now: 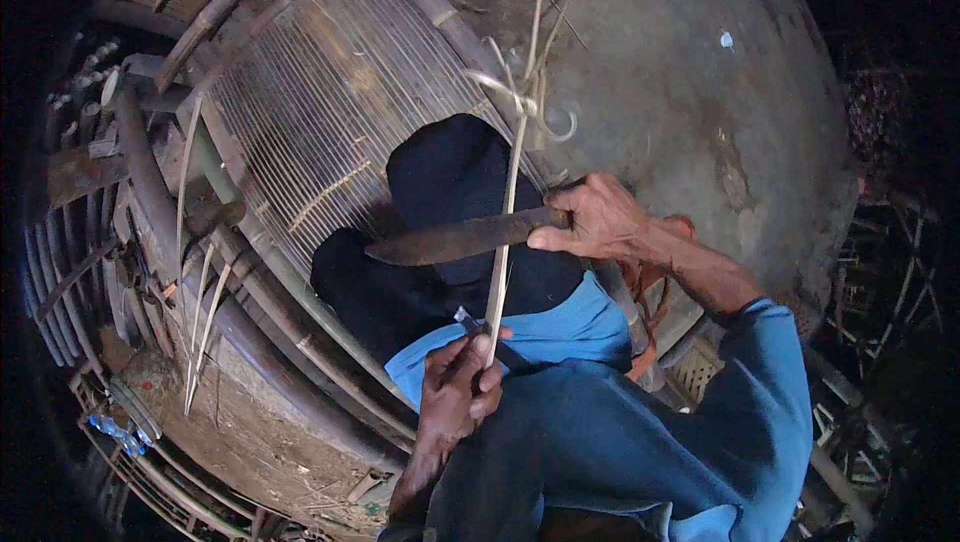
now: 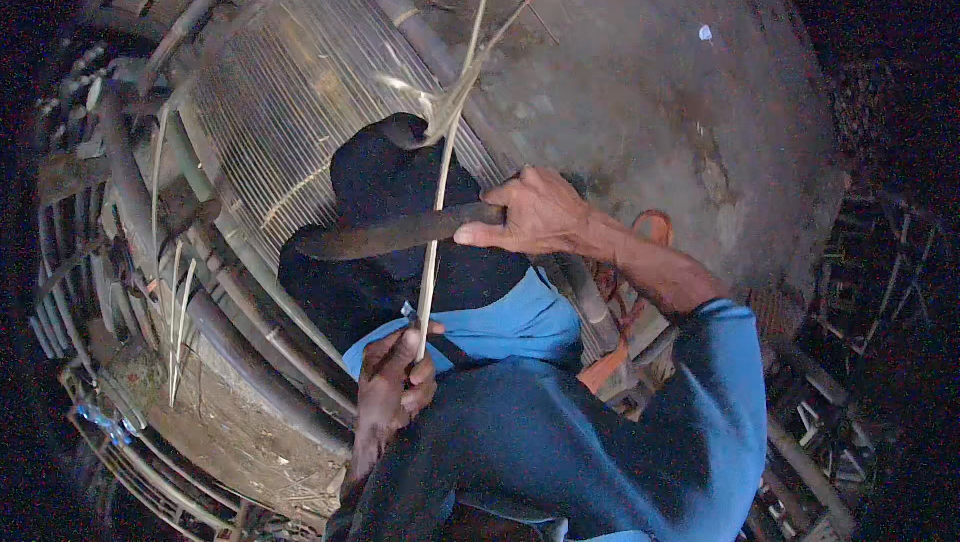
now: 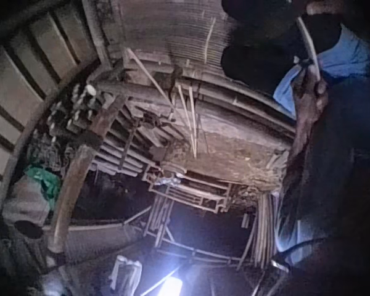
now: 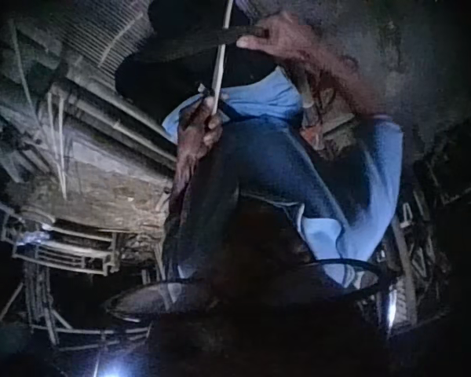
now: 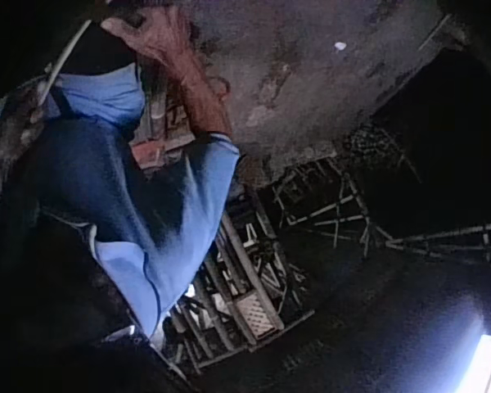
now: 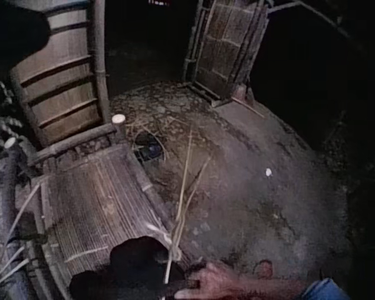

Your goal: The person uses a knife to shave and smooth thin bamboo strips, pulling the blade along the length of the material and periodically checking the texture by hand.

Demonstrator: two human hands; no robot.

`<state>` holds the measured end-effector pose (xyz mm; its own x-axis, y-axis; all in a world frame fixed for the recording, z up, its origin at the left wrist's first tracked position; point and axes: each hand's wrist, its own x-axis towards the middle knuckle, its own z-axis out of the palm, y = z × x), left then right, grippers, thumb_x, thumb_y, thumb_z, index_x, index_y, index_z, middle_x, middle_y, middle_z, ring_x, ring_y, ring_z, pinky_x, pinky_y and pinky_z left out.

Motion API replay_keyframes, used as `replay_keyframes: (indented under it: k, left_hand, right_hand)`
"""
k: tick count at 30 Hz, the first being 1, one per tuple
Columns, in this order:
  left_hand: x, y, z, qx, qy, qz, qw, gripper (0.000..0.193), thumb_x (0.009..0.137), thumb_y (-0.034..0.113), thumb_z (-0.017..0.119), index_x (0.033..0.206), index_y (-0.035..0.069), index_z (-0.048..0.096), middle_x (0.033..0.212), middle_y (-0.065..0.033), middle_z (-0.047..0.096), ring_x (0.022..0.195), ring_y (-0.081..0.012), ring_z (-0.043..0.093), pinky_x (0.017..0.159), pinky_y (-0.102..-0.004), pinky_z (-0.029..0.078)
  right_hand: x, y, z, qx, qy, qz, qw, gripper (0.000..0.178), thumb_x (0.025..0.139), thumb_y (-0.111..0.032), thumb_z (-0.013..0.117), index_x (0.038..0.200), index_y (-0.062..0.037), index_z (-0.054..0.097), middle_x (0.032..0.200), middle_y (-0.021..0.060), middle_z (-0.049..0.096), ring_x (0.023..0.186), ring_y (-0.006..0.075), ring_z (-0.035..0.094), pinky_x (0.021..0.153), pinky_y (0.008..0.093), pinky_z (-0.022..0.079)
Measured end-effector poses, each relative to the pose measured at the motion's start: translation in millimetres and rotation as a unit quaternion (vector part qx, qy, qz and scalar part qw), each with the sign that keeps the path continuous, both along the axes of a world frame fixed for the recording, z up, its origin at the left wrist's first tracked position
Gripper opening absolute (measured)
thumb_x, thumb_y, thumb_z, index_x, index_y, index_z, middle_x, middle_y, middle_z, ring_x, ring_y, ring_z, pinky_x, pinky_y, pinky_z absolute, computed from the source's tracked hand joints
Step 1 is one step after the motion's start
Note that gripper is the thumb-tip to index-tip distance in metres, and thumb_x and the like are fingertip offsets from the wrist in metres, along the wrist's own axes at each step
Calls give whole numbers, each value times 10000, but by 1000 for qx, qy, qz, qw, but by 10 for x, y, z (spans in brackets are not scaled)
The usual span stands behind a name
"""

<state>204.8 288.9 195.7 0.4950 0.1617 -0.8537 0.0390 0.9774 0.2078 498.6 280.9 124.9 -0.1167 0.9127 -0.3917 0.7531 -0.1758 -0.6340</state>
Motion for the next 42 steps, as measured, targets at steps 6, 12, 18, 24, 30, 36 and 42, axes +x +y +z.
replay_keyframes:
  k: [6, 12, 18, 24, 30, 36, 42]
  left_hand:
    - [135, -2, -98, 10, -8, 32, 999, 333, 1058, 286, 522, 1208, 9, 634, 628, 3, 453, 413, -63, 362, 383, -235, 274]
    - [2, -9, 5, -12, 11, 14, 1000, 339, 1063, 285, 511, 1195, -4, 627, 623, -7, 450, 410, -67, 360, 379, -242, 274]
    - [-6, -36, -35, 7, -15, 17, 1000, 342, 1047, 288, 546, 1180, -17, 626, 614, -13, 450, 404, -78, 356, 378, -252, 283]
    - [-91, -78, -77, 4, -12, 18, 1000, 335, 1060, 279, 514, 1188, -16, 606, 611, -8, 438, 406, -81, 367, 379, -253, 269]
    - [-132, -74, -38, -5, 33, -47, 998, 334, 1067, 262, 492, 1204, -22, 600, 612, -12, 446, 414, -86, 383, 386, -260, 286]
    - [-94, -43, -62, 28, 3, -24, 999, 351, 1054, 288, 516, 1221, -7, 607, 601, -1, 432, 399, -73, 347, 374, -249, 279]
    - [-120, -17, -159, 0, -37, 6, 999, 401, 1044, 321, 534, 1280, 2, 590, 595, 3, 430, 386, -66, 340, 361, -244, 279]
  right_hand:
    - [-88, -99, 110, -13, 12, 15, 1000, 672, 783, -706, 684, 740, -37, 713, 530, 169, 547, 536, 373, 606, 548, 456, 489]
    - [491, -91, -374, -24, -29, -120, 992, 698, 815, -707, 645, 742, -18, 731, 589, 196, 616, 573, 353, 646, 606, 473, 511]
    - [101, 84, -254, 32, -52, -18, 998, 780, 871, -730, 565, 719, 18, 722, 573, 225, 611, 543, 365, 633, 569, 501, 508]
    - [131, 296, -93, -27, -14, -59, 998, 674, 874, -672, 593, 923, -22, 762, 701, 254, 657, 687, 361, 689, 700, 485, 532]
    - [512, 438, -319, -103, -100, -166, 976, 725, 818, -723, 619, 956, -24, 752, 771, 275, 675, 734, 401, 696, 736, 505, 542]
    - [745, 407, -459, -42, -125, -288, 949, 649, 884, -644, 590, 938, -19, 757, 733, 259, 676, 723, 382, 701, 709, 478, 533]
    - [320, 81, -353, -13, -78, -145, 986, 680, 846, -682, 616, 830, -11, 719, 650, 223, 649, 666, 391, 683, 649, 485, 537]
